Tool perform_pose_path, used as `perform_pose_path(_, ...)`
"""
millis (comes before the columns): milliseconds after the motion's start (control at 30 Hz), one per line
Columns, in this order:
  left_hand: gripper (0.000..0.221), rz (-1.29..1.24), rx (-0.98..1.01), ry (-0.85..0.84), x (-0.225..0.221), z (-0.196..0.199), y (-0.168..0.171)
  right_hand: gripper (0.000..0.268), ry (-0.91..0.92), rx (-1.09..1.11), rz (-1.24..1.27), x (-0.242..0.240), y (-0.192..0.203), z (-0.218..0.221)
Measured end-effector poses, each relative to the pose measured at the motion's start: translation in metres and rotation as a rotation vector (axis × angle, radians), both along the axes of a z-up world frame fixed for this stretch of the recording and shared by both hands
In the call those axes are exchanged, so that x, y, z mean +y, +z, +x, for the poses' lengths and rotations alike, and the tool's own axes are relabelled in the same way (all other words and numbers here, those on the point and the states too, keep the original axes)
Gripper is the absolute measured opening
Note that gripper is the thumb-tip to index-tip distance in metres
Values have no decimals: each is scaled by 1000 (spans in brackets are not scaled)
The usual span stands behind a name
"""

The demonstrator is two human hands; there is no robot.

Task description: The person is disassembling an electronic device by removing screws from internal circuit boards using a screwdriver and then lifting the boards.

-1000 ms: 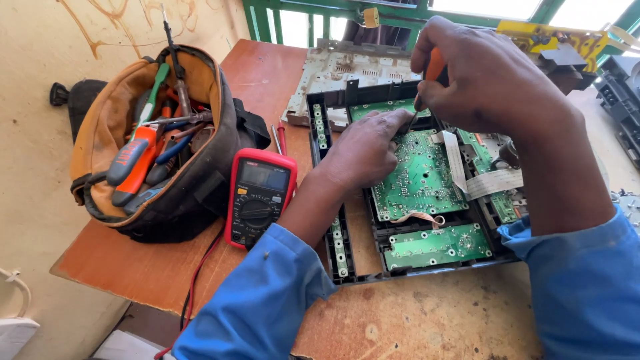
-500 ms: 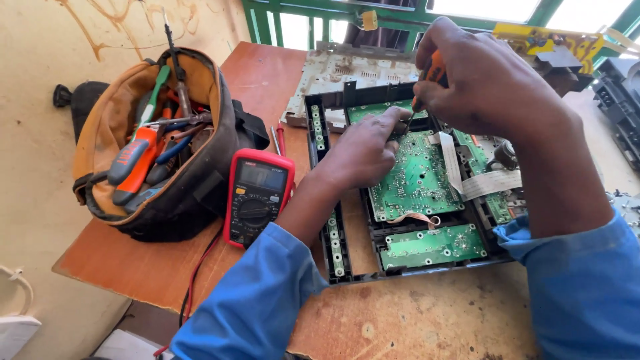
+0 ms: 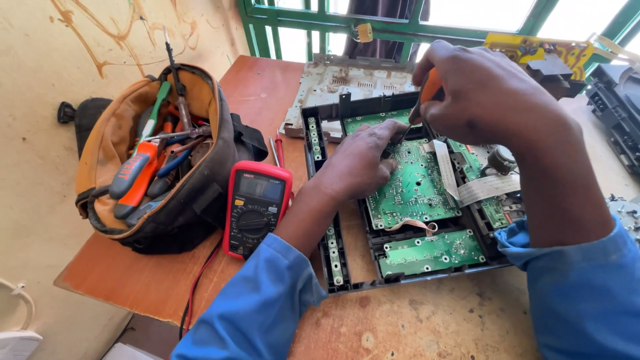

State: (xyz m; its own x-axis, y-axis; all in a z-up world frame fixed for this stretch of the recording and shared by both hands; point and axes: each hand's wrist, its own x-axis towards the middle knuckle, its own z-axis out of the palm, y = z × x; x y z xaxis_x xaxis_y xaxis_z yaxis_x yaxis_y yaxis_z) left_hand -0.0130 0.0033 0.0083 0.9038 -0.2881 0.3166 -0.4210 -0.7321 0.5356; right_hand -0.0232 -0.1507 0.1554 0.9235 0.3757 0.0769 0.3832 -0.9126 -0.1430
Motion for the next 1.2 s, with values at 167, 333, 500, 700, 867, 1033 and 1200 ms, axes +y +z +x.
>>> perform_pose_path(167,57,12,-5,-11,-1,0,-1,64,-102,-299,-126,1,-14,6)
perform_pose_path(333,63,54,-36,-6,-2,9,-11,28,60,-321,0,-5,-21,18)
perform_pose_path(500,64,85,-22,-4,-2,11,-13,47,11,-225,16,-1,-19,14)
perform_pose_path(700,63,56,-76,-5,-2,10,-13,38,28,-391,32,-8,-22,20)
perform_pose_path(867,65,77,-49,-18,-3,7,-8,38,-31,-184,9,-7,-9,7)
perform_pose_path(1033,62,68,-48,-11,-3,5,-7,48,-43,-302,-18,-10,-18,17)
perform_pose_path(1200,65,81,-76,-10,-2,11,-15,43,-26,-116,38,-8,-6,5)
